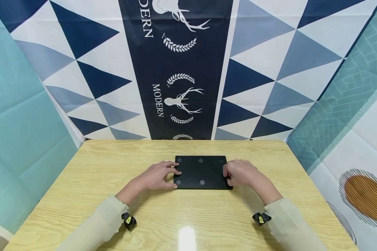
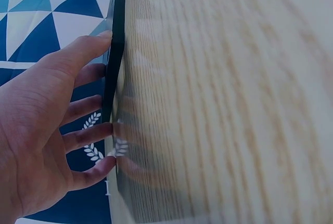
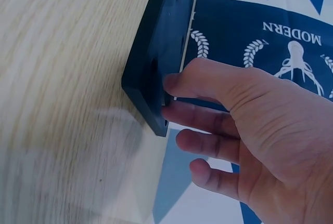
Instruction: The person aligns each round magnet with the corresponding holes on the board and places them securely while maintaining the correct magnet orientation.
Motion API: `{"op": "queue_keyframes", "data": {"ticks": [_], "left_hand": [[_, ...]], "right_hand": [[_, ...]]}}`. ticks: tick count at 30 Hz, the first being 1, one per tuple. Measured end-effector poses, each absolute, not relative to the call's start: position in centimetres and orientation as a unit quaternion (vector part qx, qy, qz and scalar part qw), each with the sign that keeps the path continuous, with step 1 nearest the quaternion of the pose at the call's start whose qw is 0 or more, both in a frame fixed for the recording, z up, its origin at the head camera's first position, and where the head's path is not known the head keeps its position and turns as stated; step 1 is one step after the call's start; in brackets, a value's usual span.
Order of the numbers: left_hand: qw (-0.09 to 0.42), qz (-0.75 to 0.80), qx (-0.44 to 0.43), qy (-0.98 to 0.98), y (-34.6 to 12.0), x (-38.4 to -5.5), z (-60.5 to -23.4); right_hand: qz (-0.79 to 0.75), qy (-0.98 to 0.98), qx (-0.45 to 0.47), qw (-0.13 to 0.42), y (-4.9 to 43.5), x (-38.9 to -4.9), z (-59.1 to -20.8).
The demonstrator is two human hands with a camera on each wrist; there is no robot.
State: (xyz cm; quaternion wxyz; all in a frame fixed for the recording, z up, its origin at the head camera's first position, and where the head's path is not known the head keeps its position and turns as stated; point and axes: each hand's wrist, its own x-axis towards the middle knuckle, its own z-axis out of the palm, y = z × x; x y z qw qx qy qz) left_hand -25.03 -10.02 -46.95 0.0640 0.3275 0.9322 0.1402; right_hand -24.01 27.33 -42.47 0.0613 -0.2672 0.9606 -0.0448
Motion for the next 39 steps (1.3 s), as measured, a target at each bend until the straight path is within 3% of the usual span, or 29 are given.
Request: {"op": "queue_keyframes", "data": {"ticks": [9,39], "left_hand": [[0.062,0.144,0.329,0.931,-10.03,-24.97,-47.02],[0.064,0.140,0.324,0.933,-10.00,-24.86,-47.10]], "right_hand": [[-0.038,0.956,-0.277,0.085,26.94,-23.94,-42.85],[-0.030,0.949,-0.308,0.068,26.89,-23.86,-42.89]]}}
